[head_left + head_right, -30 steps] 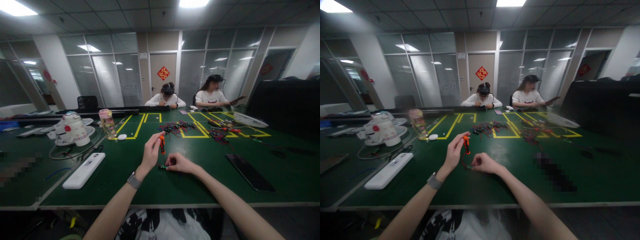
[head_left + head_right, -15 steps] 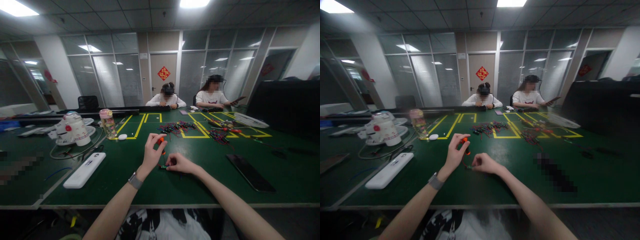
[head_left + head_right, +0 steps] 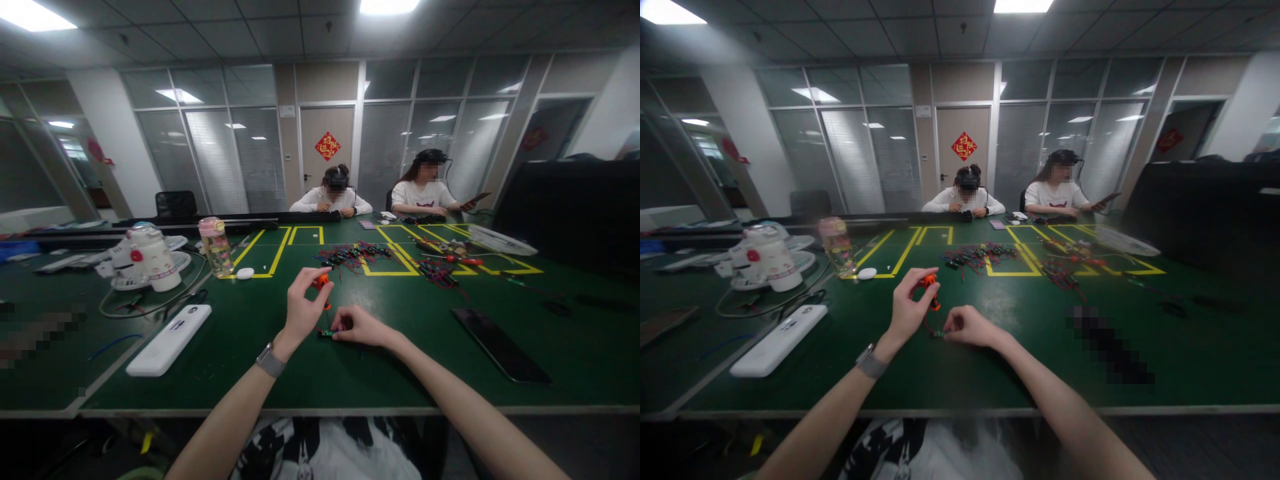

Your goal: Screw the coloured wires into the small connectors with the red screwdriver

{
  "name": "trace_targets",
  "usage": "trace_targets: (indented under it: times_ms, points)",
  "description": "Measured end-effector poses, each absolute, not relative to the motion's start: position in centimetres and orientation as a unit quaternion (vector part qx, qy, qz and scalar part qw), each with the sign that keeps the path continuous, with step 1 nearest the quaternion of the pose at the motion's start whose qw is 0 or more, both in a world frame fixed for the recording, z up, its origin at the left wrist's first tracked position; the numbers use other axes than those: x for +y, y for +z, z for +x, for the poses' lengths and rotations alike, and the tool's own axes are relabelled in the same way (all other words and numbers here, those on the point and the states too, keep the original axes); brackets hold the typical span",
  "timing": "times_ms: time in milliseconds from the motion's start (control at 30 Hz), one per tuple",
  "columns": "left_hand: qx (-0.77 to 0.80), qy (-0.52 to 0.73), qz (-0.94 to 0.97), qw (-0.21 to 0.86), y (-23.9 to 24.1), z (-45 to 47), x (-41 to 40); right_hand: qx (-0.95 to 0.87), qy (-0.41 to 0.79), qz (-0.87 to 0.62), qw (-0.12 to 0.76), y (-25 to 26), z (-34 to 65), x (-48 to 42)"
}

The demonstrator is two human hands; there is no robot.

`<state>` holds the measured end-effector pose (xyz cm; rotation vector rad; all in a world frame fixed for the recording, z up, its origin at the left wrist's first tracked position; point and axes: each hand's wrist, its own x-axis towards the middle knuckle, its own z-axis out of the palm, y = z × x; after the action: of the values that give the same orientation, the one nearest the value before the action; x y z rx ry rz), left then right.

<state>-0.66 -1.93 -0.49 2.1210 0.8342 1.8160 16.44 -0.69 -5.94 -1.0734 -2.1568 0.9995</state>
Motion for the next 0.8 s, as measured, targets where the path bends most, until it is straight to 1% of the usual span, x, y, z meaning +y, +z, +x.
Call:
trace_targets:
  times_ms: [100, 167, 367, 633, 700, 800]
  points:
    - [0.296, 0.633, 0.714, 0.044, -0.48, -0.66, -2.08, -0.797, 0.371, -0.397, 0.264, -6.02, 16.47, -0.64]
    - [0.297, 0.627, 0.719, 0.045, -0.45, -0.74, -2.17, -0.797, 0.371, -0.395, 0.266, -6.1, 16.5, -0.6]
    - [0.267, 0.595, 0.741, 0.162, -0.07, -1.06, -2.14, -0.798, 0.374, -0.387, 0.272, -6.28, 16.55, -0.49]
    - [0.26, 0.577, 0.739, 0.233, 0.12, -0.9, -2.22, -0.797, 0.372, -0.394, 0.268, -5.99, 16.45, -0.75]
    - [0.263, 0.585, 0.735, 0.219, 0.04, -0.81, -2.2, -0.799, 0.369, -0.391, 0.27, -6.03, 16.48, -0.71]
    - [0.285, 0.607, 0.727, 0.15, -0.04, -0.73, -2.07, -0.798, 0.373, -0.39, 0.268, -6.1, 16.57, -0.62]
